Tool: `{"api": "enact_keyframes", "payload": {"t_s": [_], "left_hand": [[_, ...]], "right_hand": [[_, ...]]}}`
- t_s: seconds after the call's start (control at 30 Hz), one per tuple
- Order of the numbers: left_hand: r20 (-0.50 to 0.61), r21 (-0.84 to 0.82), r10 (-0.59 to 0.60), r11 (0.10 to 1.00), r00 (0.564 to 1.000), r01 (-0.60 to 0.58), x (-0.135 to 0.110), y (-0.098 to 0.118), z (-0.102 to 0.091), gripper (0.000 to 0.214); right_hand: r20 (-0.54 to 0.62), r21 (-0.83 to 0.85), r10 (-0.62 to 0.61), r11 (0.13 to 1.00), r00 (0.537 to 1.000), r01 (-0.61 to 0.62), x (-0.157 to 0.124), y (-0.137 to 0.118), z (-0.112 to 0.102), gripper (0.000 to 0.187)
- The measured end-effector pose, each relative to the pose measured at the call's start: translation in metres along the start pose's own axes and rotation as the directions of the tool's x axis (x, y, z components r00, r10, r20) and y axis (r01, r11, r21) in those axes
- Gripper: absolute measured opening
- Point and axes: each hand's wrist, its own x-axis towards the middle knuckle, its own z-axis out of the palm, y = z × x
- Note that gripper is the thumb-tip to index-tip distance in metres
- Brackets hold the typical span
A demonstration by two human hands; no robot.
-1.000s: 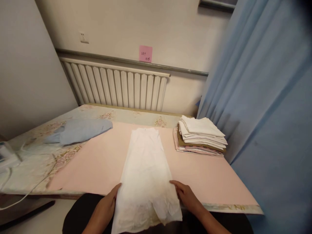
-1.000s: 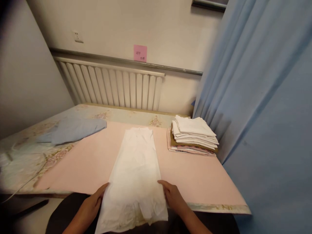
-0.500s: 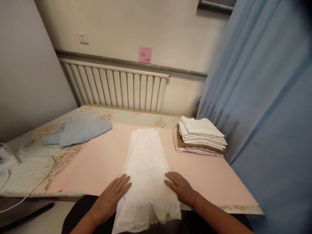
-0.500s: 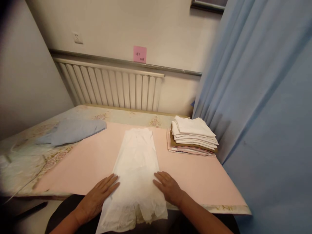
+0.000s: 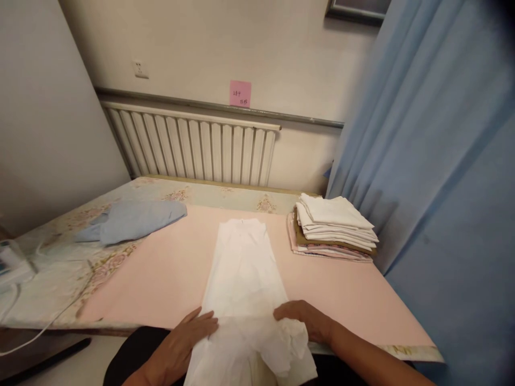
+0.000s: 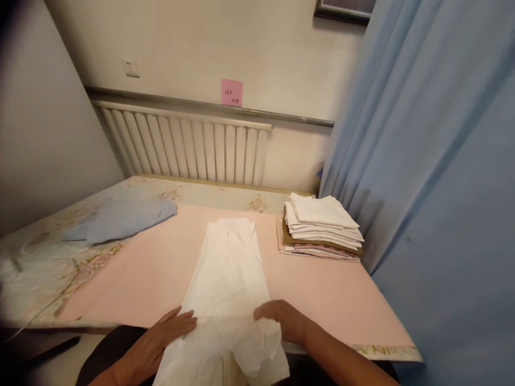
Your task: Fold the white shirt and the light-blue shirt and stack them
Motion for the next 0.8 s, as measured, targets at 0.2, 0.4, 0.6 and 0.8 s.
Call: {"api": "enact_keyframes", "payload": {"t_s": [0.2, 0.4, 0.6, 0.8], "left_hand": [[0.123, -0.494, -0.399, 0.770, 0.909, 0.404, 0.040, -0.001, -0.019, 0.029], [0.028, -0.389, -0.750, 0.601, 0.661, 0.698, 0.098, -0.043, -0.024, 0.022], [0.061, -0.348, -0.789, 0.557, 0.612, 0.754, 0.099, -0.054, -0.008, 0.034], [0.100, -0.285, -0.709, 0.652, 0.698, 0.703, 0.083, -0.035, -0.015, 0.034]], "right_hand": [[0.134, 0.336, 0.167, 0.920, 0.977, -0.204, 0.034, -0.005, -0.016, 0.018], [-0.063, 0.522, 0.551, 0.729, 0.832, -0.443, 0.084, 0.021, -0.001, 0.033], [-0.141, 0.506, 0.547, 0.757, 0.825, -0.415, 0.078, 0.036, 0.009, 0.038], [-0.282, 0.367, 0.507, 0.841, 0.814, -0.397, 0.071, 0.035, 0.012, 0.024]]}}
